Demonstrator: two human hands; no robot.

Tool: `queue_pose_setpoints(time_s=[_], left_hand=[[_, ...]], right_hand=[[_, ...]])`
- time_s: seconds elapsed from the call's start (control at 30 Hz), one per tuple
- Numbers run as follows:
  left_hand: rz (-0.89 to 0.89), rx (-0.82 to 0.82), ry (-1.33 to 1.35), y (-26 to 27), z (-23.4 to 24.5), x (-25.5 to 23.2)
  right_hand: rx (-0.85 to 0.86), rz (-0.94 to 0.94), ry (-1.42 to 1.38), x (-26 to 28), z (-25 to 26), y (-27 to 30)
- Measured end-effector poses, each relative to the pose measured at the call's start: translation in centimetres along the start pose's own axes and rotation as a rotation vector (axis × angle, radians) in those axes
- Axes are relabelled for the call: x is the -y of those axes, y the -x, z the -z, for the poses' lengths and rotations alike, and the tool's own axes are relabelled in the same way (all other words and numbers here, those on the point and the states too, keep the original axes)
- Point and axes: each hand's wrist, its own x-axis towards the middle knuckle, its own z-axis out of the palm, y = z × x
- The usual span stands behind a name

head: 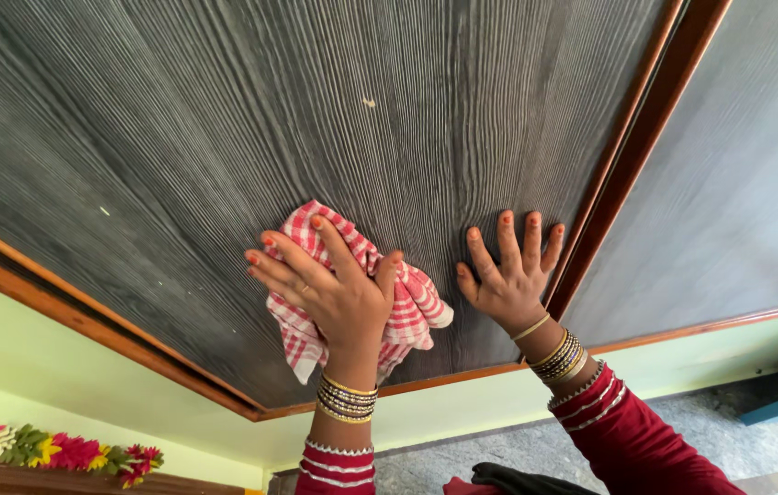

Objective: The person wipes the front surface of a dark wood-grain cabinet using a checkered cloth, moving the cloth across the doors and around the metal handles.

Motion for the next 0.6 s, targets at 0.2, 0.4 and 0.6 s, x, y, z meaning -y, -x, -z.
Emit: queue_pose_setpoints(time_s=[0.2, 0.4, 0.6], left_hand=[[-0.133, -0.044, -0.062, 0.9, -1.4, 1.6], [0.125, 0.003, -0.135, -5.0, 0.4, 7.7], [0.261, -0.107, -0.046, -8.1, 1.7, 9.2]], right_hand=[[-0.013, 0.001, 0.004, 0.0, -0.1, 0.0], [-0.008, 0.007, 0.015, -0.1, -0.3, 0.1], [-0.014, 0.01, 0.021, 0.0, -0.2, 0.0]])
